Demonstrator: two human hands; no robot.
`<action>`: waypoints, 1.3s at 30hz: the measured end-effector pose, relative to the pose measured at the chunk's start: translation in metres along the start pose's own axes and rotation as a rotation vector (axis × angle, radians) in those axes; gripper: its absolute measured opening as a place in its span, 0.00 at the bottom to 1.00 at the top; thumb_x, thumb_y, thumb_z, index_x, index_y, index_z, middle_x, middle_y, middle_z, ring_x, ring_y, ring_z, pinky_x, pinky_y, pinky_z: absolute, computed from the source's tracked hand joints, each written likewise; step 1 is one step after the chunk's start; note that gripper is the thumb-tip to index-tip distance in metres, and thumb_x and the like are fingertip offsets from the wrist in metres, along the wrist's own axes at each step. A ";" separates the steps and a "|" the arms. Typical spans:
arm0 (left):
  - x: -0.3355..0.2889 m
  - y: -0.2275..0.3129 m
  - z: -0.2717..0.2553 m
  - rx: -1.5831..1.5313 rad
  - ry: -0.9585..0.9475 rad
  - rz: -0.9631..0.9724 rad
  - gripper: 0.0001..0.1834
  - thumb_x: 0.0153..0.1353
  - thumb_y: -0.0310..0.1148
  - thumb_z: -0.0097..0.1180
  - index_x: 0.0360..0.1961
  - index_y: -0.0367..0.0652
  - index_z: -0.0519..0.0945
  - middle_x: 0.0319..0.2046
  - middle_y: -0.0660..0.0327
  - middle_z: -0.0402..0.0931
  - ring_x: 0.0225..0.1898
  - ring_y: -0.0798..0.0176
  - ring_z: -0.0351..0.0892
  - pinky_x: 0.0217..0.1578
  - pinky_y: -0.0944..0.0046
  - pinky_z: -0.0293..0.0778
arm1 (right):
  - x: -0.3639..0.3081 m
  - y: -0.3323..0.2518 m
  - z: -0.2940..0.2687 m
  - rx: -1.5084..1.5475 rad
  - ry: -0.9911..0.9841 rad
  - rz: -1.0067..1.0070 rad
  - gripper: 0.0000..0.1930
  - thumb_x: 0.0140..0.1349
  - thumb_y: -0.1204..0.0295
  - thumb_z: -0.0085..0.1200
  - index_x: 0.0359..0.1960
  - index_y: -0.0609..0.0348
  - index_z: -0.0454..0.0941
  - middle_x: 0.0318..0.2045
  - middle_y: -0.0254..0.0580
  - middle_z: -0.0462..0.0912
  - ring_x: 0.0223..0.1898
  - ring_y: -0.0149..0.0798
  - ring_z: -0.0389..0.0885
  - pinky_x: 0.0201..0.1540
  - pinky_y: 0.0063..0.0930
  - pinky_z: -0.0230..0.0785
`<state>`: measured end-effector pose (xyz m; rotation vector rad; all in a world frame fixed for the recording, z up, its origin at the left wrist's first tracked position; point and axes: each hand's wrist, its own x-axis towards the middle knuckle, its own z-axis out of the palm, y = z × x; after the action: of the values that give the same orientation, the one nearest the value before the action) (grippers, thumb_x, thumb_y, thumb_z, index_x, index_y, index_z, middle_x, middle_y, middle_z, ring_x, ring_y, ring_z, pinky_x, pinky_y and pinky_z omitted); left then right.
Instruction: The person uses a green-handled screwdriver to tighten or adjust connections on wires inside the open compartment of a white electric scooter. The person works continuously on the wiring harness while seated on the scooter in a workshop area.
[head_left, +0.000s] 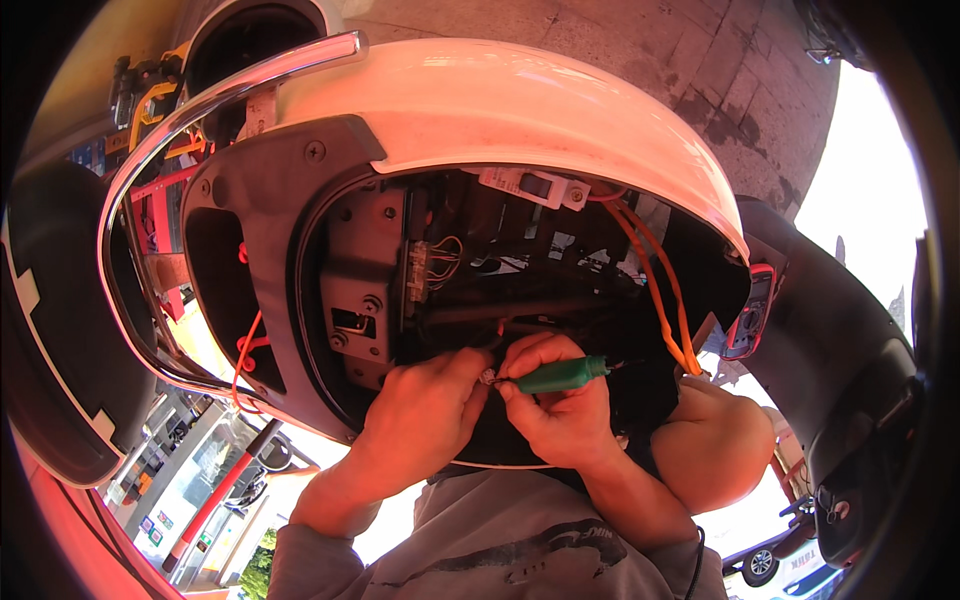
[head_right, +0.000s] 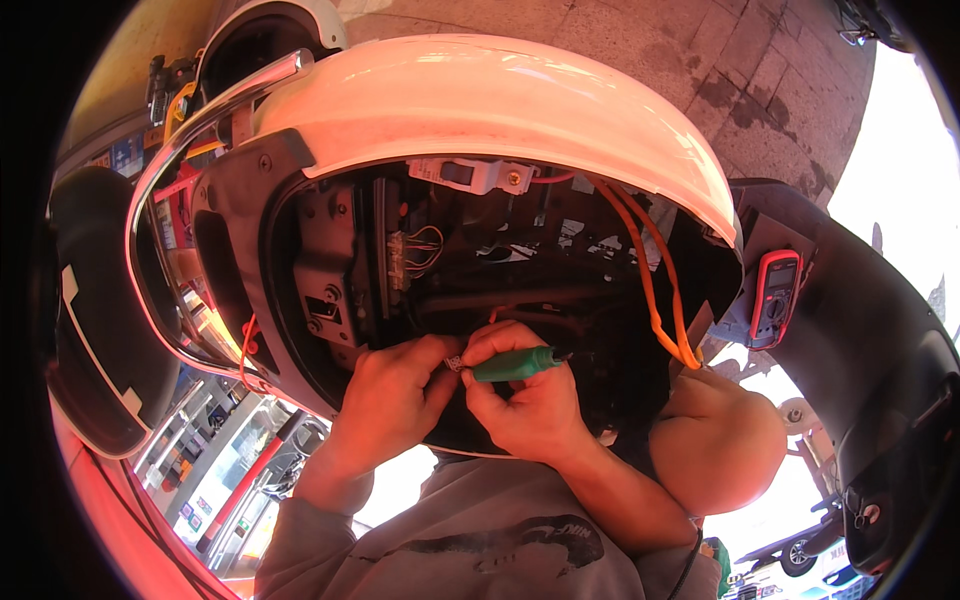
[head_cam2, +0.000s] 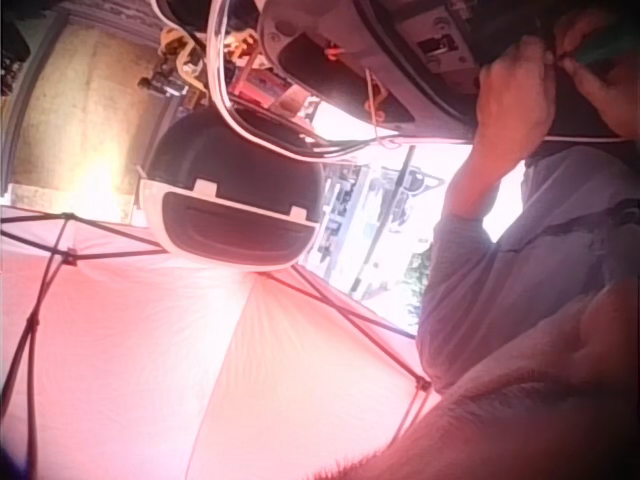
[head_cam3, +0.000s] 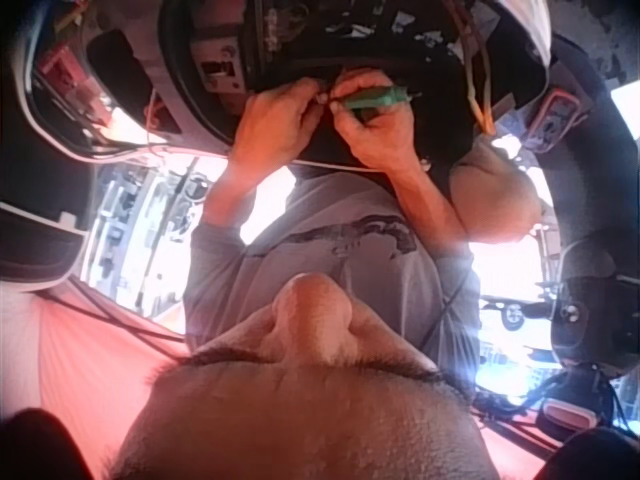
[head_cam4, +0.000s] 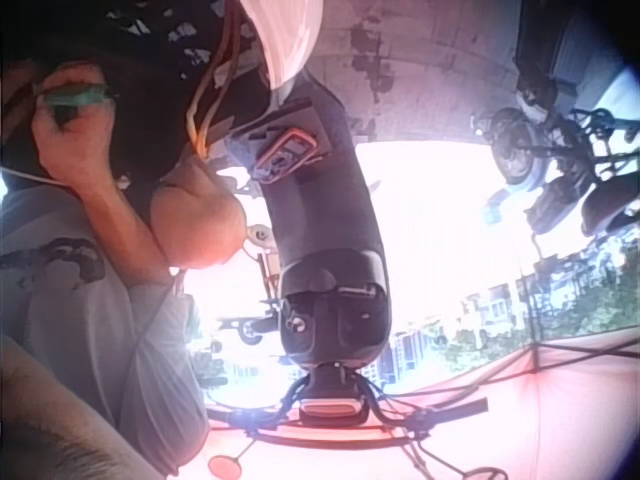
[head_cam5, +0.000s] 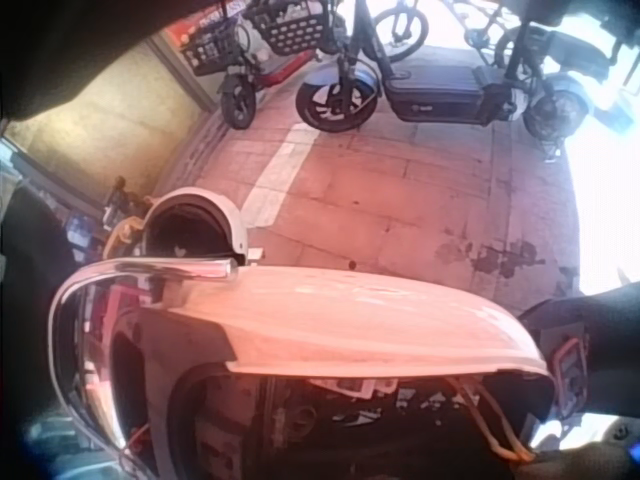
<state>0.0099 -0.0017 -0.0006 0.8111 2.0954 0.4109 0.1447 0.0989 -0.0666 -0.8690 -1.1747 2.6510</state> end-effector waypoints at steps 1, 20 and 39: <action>0.000 0.000 0.000 0.001 0.001 0.000 0.10 0.59 0.24 0.63 0.41 0.38 0.77 0.30 0.49 0.82 0.31 0.40 0.84 0.28 0.45 0.79 | 0.000 0.000 0.000 0.000 0.002 -0.002 0.18 0.57 0.94 0.55 0.45 0.61 0.73 0.47 0.44 0.76 0.44 0.27 0.77 0.47 0.20 0.73; 0.001 0.002 -0.001 -0.008 -0.007 -0.064 0.11 0.57 0.24 0.64 0.42 0.39 0.83 0.33 0.50 0.85 0.33 0.42 0.85 0.30 0.51 0.80 | 0.001 0.003 -0.001 -0.045 -0.010 -0.022 0.17 0.57 0.94 0.56 0.44 0.62 0.73 0.47 0.44 0.76 0.44 0.29 0.77 0.47 0.22 0.73; 0.000 0.000 0.001 0.019 -0.008 -0.002 0.08 0.61 0.25 0.62 0.40 0.37 0.77 0.30 0.48 0.81 0.29 0.39 0.84 0.27 0.45 0.79 | 0.002 0.000 -0.004 -0.218 -0.013 -0.106 0.14 0.56 0.91 0.59 0.41 0.62 0.76 0.43 0.45 0.79 0.41 0.32 0.80 0.45 0.23 0.73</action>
<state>0.0108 -0.0018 -0.0012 0.8199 2.0952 0.3867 0.1447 0.1021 -0.0696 -0.7962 -1.4903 2.4824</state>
